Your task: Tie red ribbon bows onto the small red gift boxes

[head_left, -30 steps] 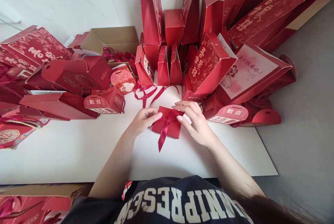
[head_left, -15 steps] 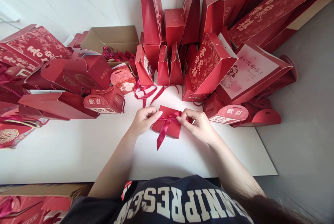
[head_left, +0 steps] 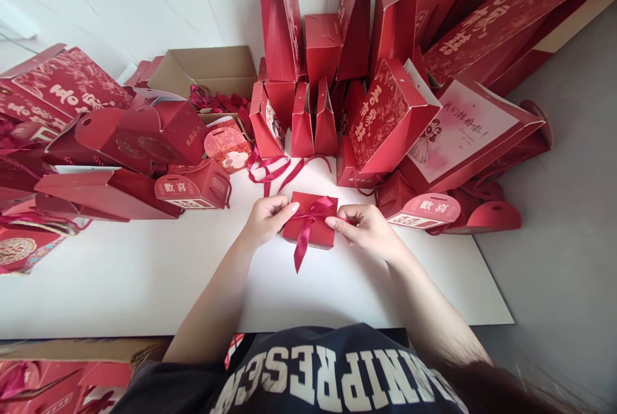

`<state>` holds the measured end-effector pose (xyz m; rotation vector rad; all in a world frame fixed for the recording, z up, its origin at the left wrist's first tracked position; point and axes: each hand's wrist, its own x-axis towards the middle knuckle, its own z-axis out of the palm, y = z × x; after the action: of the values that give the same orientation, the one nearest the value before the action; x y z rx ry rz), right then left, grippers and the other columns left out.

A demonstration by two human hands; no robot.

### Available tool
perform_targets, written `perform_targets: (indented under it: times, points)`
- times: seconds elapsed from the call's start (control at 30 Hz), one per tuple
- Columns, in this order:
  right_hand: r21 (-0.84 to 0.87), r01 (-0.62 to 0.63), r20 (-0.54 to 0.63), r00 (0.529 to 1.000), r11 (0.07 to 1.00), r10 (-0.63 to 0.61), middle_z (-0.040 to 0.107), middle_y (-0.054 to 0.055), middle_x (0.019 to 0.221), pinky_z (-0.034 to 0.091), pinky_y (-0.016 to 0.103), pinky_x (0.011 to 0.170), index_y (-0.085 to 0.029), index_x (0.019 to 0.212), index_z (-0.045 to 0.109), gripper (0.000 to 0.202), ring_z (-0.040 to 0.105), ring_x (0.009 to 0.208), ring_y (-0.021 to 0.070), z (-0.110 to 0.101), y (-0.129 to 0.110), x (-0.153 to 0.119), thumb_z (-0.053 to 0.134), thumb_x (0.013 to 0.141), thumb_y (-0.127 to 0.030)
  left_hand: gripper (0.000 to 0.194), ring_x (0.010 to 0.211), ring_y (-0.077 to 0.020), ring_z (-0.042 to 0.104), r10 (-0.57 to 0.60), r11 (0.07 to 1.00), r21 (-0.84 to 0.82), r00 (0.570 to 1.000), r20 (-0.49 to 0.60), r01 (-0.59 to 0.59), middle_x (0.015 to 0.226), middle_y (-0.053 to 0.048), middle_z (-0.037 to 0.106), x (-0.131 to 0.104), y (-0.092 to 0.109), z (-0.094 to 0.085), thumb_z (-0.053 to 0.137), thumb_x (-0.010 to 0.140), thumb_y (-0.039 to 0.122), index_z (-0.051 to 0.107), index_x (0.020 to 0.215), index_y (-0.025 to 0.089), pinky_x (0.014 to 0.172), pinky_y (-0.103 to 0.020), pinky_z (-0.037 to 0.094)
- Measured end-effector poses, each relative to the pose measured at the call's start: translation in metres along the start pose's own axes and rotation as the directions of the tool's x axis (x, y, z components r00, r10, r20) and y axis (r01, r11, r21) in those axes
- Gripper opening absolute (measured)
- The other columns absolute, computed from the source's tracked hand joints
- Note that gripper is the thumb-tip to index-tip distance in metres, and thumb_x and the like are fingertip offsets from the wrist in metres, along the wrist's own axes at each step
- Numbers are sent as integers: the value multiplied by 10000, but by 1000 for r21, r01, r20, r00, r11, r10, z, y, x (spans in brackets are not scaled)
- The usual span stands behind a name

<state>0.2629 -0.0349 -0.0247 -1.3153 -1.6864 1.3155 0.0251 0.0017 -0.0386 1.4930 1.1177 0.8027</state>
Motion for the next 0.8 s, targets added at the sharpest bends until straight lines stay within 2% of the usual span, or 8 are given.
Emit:
perform_targets:
  times: [0.37, 0.53, 0.6, 0.67, 0.73, 0.8]
  points:
    - [3, -45, 212, 976, 999, 44, 499, -39, 496, 351, 237, 504, -187, 598, 491, 433, 420, 465, 88, -14, 2, 1, 562, 927, -460, 502, 479, -71, 265, 9, 998, 67, 1000, 7, -9, 520, 60, 248, 0, 2, 2, 600, 896, 400, 273, 584, 182, 466, -241, 197]
    - [12, -134, 366, 923, 991, 120, 571, -11, 562, 424, 250, 538, -179, 701, 581, 379, 514, 516, 117, -29, 1, -2, 561, 915, -492, 495, 506, -77, 245, 55, 995, 86, 998, -14, -53, 543, 54, 249, 2, 4, -1, 590, 900, 387, 268, 587, 180, 490, -254, 189]
    - [-18, -122, 395, 911, 992, 120, 594, 5, 619, 440, 264, 578, -177, 734, 596, 380, 551, 576, 135, -36, 1, -4, 566, 909, -513, 490, 511, -80, 257, 82, 994, 76, 997, -5, -81, 544, 52, 261, 4, 5, -4, 588, 902, 392, 279, 587, 180, 500, -257, 199]
    - [-3, -69, 329, 942, 998, 66, 584, 4, 673, 445, 275, 632, -184, 782, 590, 372, 552, 637, 142, -40, 2, -4, 541, 925, -524, 490, 505, -84, 278, 96, 993, 63, 995, 16, -97, 531, 51, 277, 6, 7, -7, 587, 901, 408, 294, 582, 180, 502, -257, 218]
    - [33, 2, 155, 988, 999, -7, 573, 4, 745, 443, 284, 678, -196, 861, 579, 343, 536, 689, 144, -40, 3, -2, 517, 941, -525, 492, 490, -86, 299, 88, 994, 65, 996, 34, -90, 513, 49, 300, 7, 8, -9, 589, 897, 430, 314, 574, 181, 494, -255, 231]
    - [49, 60, -30, 998, 997, -59, 587, 20, 851, 446, 291, 713, -209, 963, 573, 314, 539, 755, 155, -34, 5, 3, 519, 943, -518, 483, 476, -87, 317, 62, 995, 69, 997, 39, -65, 501, 46, 335, 8, 9, -10, 584, 896, 455, 351, 574, 181, 479, -250, 239]
